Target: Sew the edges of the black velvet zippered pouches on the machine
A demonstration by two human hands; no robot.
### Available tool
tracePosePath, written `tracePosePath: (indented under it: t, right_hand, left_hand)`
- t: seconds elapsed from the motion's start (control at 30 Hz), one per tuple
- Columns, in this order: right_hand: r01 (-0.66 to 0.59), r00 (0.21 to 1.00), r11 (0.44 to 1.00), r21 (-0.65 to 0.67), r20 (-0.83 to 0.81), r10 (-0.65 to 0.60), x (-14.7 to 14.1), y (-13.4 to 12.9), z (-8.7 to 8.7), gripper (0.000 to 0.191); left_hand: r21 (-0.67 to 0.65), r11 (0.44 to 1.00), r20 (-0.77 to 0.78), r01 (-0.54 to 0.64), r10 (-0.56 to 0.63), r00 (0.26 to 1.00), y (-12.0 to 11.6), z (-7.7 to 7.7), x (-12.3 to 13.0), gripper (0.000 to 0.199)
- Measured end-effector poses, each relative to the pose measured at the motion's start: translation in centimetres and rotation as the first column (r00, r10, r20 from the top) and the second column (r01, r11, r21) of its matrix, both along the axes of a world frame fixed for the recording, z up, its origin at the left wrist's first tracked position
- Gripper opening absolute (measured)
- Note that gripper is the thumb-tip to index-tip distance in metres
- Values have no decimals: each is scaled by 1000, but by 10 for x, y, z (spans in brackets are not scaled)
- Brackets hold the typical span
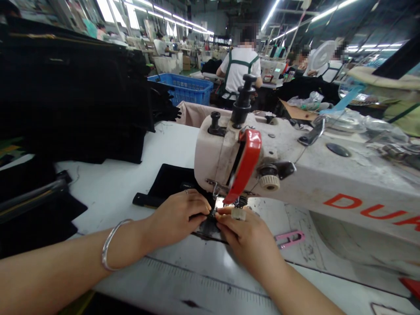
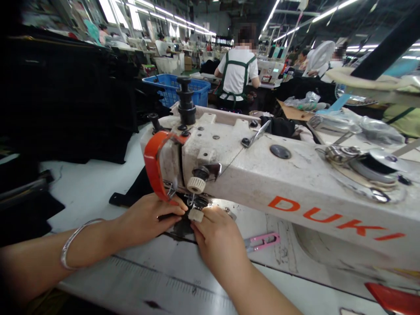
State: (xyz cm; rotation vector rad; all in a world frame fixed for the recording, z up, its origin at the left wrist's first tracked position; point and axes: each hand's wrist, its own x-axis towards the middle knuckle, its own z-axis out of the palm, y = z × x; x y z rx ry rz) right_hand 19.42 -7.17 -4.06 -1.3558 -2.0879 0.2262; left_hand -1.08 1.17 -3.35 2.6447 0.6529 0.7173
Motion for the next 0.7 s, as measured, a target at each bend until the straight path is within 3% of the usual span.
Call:
tracePosePath:
  t: [0.7]
  right_hand:
    - [69, 991, 997, 21, 111, -71, 3, 10, -8, 22]
  left_hand:
    - [-54, 993, -35, -109, 107, 994, 15, -2, 10, 11]
